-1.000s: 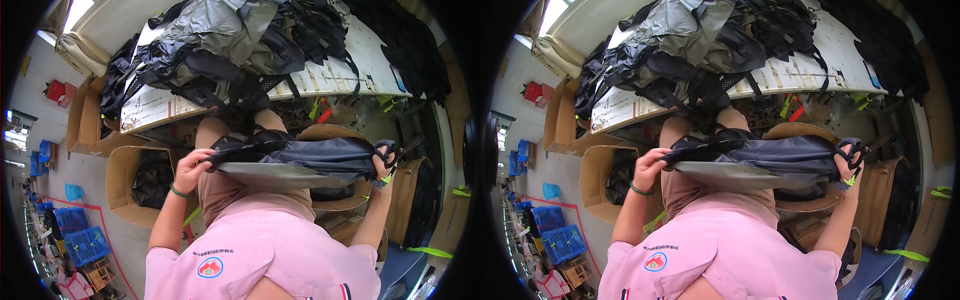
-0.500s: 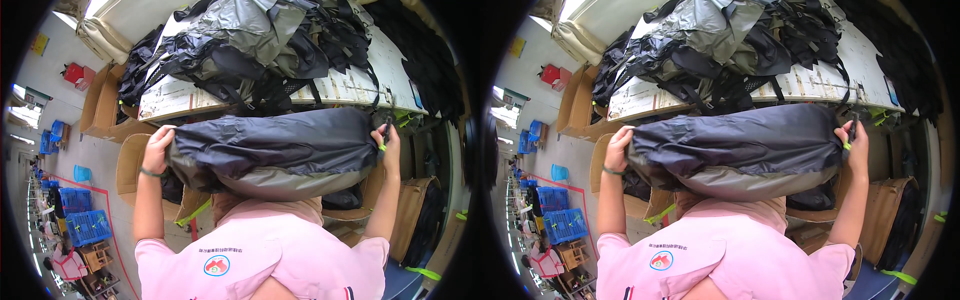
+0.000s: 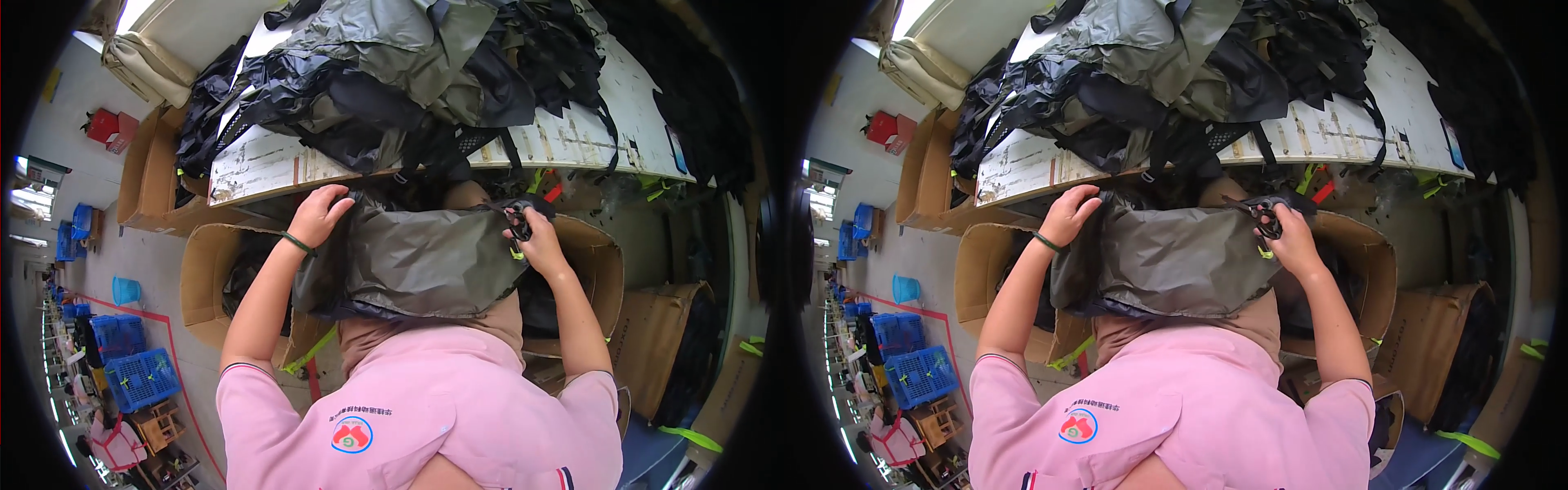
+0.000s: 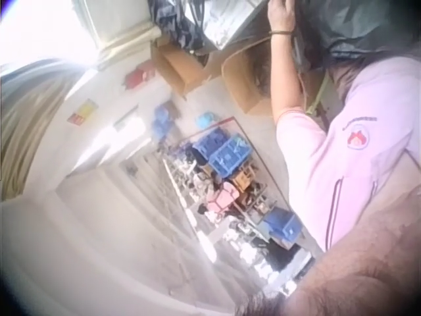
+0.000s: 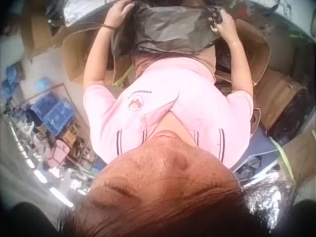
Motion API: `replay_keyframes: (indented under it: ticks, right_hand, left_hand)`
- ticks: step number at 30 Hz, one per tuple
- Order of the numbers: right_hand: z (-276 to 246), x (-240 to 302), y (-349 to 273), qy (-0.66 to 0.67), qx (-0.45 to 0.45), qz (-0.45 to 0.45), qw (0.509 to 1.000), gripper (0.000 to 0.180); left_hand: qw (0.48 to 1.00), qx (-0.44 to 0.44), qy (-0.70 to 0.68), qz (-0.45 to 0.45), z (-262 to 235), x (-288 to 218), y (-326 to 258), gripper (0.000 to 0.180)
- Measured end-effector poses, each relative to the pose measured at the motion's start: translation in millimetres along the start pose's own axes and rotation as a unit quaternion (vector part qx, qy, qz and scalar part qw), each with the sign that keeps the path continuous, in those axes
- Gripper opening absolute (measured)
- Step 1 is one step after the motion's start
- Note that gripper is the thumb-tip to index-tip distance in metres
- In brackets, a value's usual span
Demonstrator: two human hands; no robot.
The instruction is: Trimming excess material and threads from fabric outdoor gear using scissors.
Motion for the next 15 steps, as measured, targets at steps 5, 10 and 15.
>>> replay_keyframes:
  ticks: [5,10,15]
  right_hand:
    - [30,-32,-9,0.008,0.047,0.07,0.996,0.035]
    - [33,-32,-34,0.018,0.067,0.086,0.994,0.032]
    - [28,-25,-82,0.125,0.036,0.166,0.977,0.024]
  left_hand:
    - [0.996,-0.004,-0.023,-0.081,31,26,24,0.046]
    - [0.904,0.161,-0.317,-0.237,41,75,8,0.025]
    - [0.857,0.195,-0.413,-0.24,22,83,-45,0.019]
Point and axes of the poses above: each hand's wrist, its own y-axis towards the middle knuckle, its own z-axis out of the palm, x = y × z, the point moved 7 cm from there along y, towards the middle knuckle, and after that the axes turned 13 degrees about -z, right-handed, at the moved point
